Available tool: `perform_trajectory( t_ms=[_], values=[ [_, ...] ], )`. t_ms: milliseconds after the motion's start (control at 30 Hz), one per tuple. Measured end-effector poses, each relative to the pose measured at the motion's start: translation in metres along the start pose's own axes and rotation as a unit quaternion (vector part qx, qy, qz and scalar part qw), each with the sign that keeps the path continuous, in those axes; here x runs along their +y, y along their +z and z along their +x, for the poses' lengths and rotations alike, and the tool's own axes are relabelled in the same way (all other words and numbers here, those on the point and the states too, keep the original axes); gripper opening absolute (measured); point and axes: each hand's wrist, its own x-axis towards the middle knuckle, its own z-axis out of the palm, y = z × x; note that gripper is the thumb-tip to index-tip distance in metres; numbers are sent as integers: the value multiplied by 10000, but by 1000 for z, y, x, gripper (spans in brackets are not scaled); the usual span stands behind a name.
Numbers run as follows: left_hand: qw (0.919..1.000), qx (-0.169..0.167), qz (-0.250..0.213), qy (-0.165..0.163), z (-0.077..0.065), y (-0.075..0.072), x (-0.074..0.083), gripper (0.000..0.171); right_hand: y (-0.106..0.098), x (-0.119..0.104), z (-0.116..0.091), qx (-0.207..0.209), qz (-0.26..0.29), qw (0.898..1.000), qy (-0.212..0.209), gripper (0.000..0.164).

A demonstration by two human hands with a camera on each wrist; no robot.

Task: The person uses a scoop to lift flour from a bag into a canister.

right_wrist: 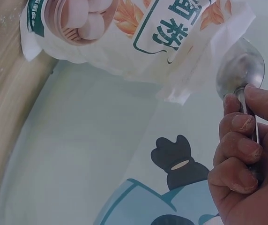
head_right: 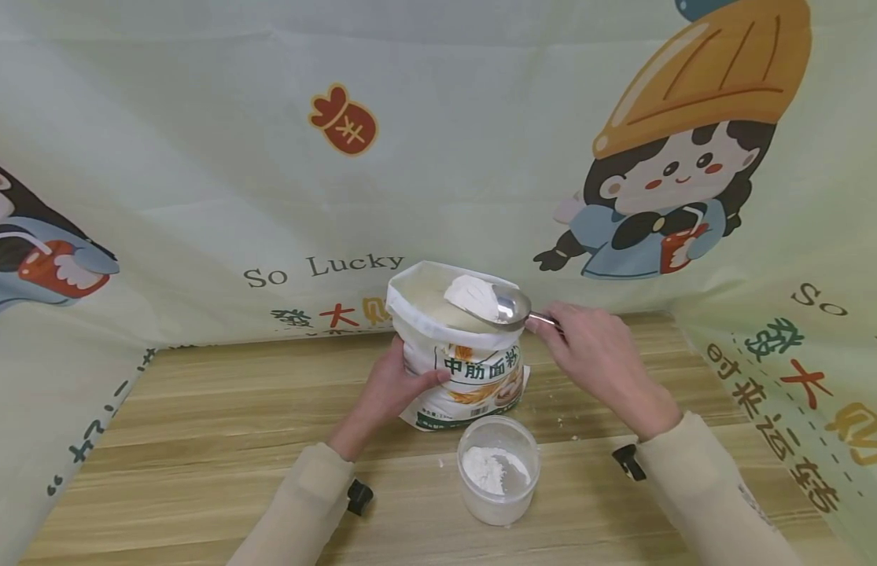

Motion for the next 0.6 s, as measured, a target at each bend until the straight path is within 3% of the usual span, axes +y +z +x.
perform_trajectory(
  t_ms=[600],
  values=[
    [10000,-7,35,-45,0,0,-2,85,-2,7,-12,133,9,9999,-16,29]
  ],
)
